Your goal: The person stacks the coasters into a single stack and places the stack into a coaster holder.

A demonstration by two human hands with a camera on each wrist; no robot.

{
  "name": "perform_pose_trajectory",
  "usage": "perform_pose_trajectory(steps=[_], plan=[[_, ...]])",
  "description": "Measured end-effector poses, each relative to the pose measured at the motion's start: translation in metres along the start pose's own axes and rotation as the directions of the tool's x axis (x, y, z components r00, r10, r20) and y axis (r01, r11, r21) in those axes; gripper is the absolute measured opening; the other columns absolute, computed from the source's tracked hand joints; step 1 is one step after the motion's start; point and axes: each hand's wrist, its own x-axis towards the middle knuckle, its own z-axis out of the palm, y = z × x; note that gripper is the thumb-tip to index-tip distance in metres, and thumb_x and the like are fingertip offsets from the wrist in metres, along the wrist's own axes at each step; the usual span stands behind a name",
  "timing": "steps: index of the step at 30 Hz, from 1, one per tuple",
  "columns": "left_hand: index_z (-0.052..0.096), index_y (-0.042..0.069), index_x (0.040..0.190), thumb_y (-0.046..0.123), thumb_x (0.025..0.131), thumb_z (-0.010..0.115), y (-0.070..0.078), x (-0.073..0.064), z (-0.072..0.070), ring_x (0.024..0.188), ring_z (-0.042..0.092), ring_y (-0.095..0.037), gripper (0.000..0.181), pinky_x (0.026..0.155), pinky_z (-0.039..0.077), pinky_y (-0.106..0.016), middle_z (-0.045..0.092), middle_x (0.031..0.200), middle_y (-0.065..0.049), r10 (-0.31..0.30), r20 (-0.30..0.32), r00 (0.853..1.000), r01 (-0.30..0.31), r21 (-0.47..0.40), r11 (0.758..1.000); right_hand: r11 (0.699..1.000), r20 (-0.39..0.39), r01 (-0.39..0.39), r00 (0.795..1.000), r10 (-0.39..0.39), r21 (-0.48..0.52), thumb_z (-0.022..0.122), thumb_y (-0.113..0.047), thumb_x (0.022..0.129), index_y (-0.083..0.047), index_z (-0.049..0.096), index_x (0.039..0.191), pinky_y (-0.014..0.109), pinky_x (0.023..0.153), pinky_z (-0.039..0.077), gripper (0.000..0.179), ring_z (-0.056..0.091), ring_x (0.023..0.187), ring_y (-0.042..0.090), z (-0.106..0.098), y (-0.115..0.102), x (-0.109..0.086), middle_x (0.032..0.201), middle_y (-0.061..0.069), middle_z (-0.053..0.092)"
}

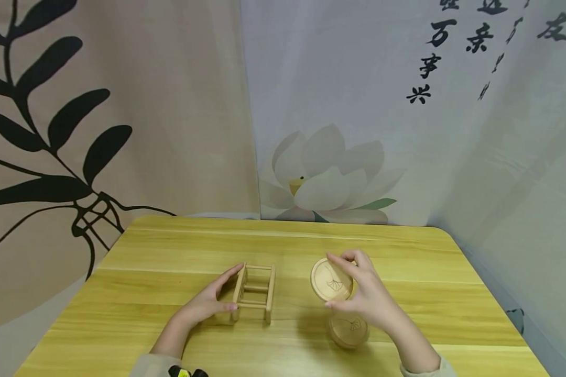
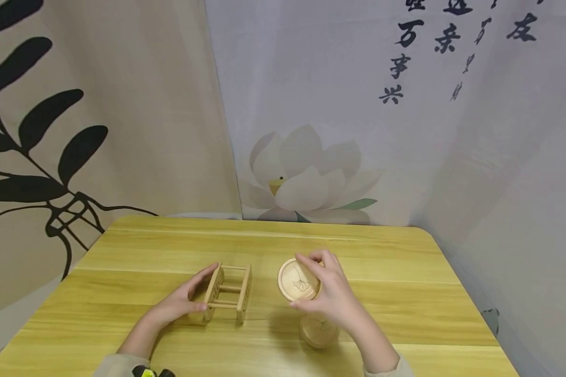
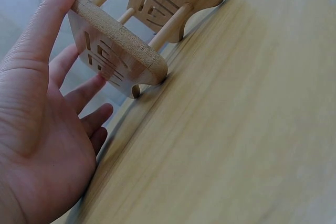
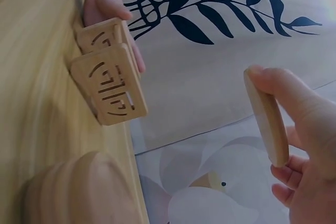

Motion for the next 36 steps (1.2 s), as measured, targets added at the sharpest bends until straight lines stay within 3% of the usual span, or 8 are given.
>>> perform_pose_trajectory(steps=[10, 20, 30, 36], plan=[[0.022, 0.027, 0.154, 0.016, 0.084, 0.074, -0.001, 0.0, 0.001, 0.141, 0.01, -0.037, 0.087, 0.103, 0.007, -0.071, 0.015, 0.158, -0.007, 0.002, -0.003, 1.0, -0.002, 0.006, 1.0, 1.0, 0.016, 0.006, 1.0, -0.006, -0.03, 0.093, -0.019, 0.055, -0.009, 0.055, 0.135, 0.038, 0.091, 0.042, 0.089, 0.036, 0.112, 0.014, -0.003, 0.011, -0.021, 0.119, -0.005, 0.041], [0.022, 0.03, 0.153, 0.015, 0.085, 0.073, -0.001, 0.001, 0.002, 0.142, 0.009, -0.036, 0.086, 0.104, 0.007, -0.07, 0.015, 0.158, -0.006, -0.024, 0.004, 1.0, 0.024, -0.01, 1.0, 0.997, 0.032, -0.034, 0.999, 0.036, -0.065, 0.094, -0.024, 0.054, -0.011, 0.056, 0.134, 0.044, 0.088, 0.045, 0.089, 0.036, 0.11, 0.013, 0.002, 0.027, -0.04, 0.118, -0.007, 0.042], [0.024, 0.03, 0.153, 0.018, 0.084, 0.075, -0.001, 0.001, 0.001, 0.141, 0.01, -0.036, 0.086, 0.103, 0.008, -0.071, 0.016, 0.158, -0.005, -0.005, 0.001, 1.0, 0.005, -0.006, 1.0, 0.994, 0.04, -0.041, 0.998, 0.045, -0.1, 0.092, -0.031, 0.056, -0.01, 0.058, 0.133, 0.044, 0.087, 0.046, 0.087, 0.038, 0.109, 0.012, 0.006, 0.038, -0.055, 0.118, -0.008, 0.043], [0.023, 0.025, 0.153, 0.014, 0.083, 0.075, -0.002, 0.002, 0.001, 0.141, 0.012, -0.039, 0.088, 0.104, 0.009, -0.069, 0.017, 0.157, -0.01, -0.007, -0.012, 1.0, 0.007, 0.022, 1.0, 0.992, 0.06, -0.046, 0.997, 0.053, -0.116, 0.091, -0.034, 0.057, -0.01, 0.058, 0.133, 0.045, 0.086, 0.046, 0.085, 0.038, 0.109, 0.011, 0.007, 0.045, -0.061, 0.119, -0.008, 0.044]])
